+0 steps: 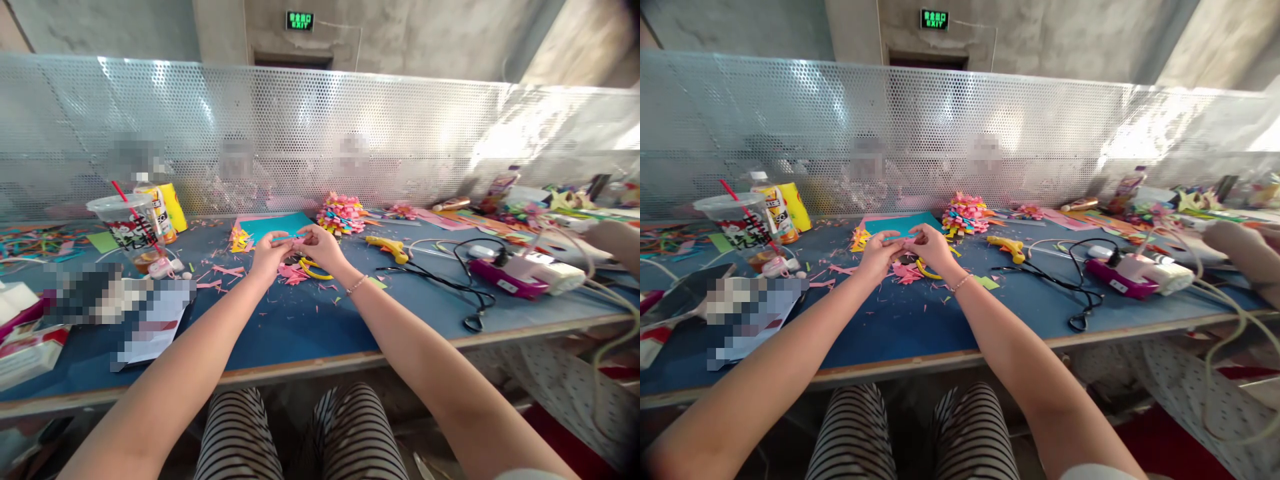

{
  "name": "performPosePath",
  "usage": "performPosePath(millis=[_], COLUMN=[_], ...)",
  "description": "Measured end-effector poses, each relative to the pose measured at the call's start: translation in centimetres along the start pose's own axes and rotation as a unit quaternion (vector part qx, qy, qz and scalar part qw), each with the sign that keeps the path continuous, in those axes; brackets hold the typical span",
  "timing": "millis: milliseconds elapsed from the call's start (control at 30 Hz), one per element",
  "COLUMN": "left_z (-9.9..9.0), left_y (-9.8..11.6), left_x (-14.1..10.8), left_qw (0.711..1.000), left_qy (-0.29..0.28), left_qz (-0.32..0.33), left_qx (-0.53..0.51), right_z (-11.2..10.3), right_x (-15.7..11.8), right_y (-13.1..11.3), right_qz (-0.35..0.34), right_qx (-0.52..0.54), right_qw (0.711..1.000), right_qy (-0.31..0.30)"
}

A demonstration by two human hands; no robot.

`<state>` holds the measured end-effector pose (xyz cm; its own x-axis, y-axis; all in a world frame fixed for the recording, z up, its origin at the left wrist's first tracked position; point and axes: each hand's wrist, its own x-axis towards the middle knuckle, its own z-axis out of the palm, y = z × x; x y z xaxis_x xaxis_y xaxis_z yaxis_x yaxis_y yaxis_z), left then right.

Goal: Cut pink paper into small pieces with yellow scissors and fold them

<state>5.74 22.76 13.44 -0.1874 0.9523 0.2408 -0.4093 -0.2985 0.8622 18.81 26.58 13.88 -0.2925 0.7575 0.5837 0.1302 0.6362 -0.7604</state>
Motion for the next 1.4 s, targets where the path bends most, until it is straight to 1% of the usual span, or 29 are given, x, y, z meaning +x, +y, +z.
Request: performPosePath(millis=[133, 233, 300, 433, 567, 633, 767, 900, 967, 1033, 1267, 1400], left_z=[-0.4, -0.7, -0.7, -0.4, 0.1, 0.3, 0.3, 0.2, 0.1, 0.1, 0.1, 0.2], left_y=[-0.3, -0.6, -0.6, -0.3, 0.1, 0.2, 0.5, 0.5, 0.4, 0.4, 0.3, 0.3], left_x=[0.3, 0.6, 0.6, 0.2, -0.3, -0.4, -0.4, -0.1, 0.0, 0.0, 0.0, -0.1], left_qw=[0.998, 0.994, 0.993, 0.997, 1.000, 1.000, 0.999, 0.999, 0.998, 0.998, 0.998, 0.997], left_qy=[-0.029, -0.049, -0.050, -0.035, -0.004, 0.003, -0.005, 0.001, 0.007, 0.011, 0.016, 0.025], left_qz=[0.033, 0.054, 0.059, 0.041, 0.016, 0.008, -0.003, -0.013, -0.015, -0.016, -0.019, -0.021], left_qx=[0.045, 0.079, 0.087, 0.053, -0.005, -0.021, -0.036, -0.051, -0.059, -0.064, -0.065, -0.069], right_z=[-0.2, -0.3, -0.3, 0.0, 0.4, 0.5, 0.4, 0.2, 0.2, 0.2, 0.5, 0.6], right_x=[0.1, 0.2, 0.1, 0.1, 0.0, 0.0, 0.0, 0.0, -0.1, -0.2, -0.2, -0.2], right_y=[0.3, 0.4, 0.3, 0.2, 0.3, 0.4, 0.3, -0.2, -0.5, -0.8, -0.6, -0.3], right_qz=[0.017, 0.028, 0.035, 0.042, 0.044, 0.045, 0.030, 0.005, 0.004, 0.014, 0.054, 0.069], right_qx=[-0.019, 0.000, 0.018, 0.043, 0.103, 0.120, 0.086, 0.082, 0.095, 0.109, 0.128, 0.159], right_qw=[1.000, 1.000, 0.999, 0.998, 0.994, 0.992, 0.996, 0.997, 0.995, 0.993, 0.990, 0.985], right_qy=[-0.001, 0.003, 0.003, 0.006, 0.015, 0.016, 0.014, -0.011, -0.031, -0.038, 0.006, 0.011])
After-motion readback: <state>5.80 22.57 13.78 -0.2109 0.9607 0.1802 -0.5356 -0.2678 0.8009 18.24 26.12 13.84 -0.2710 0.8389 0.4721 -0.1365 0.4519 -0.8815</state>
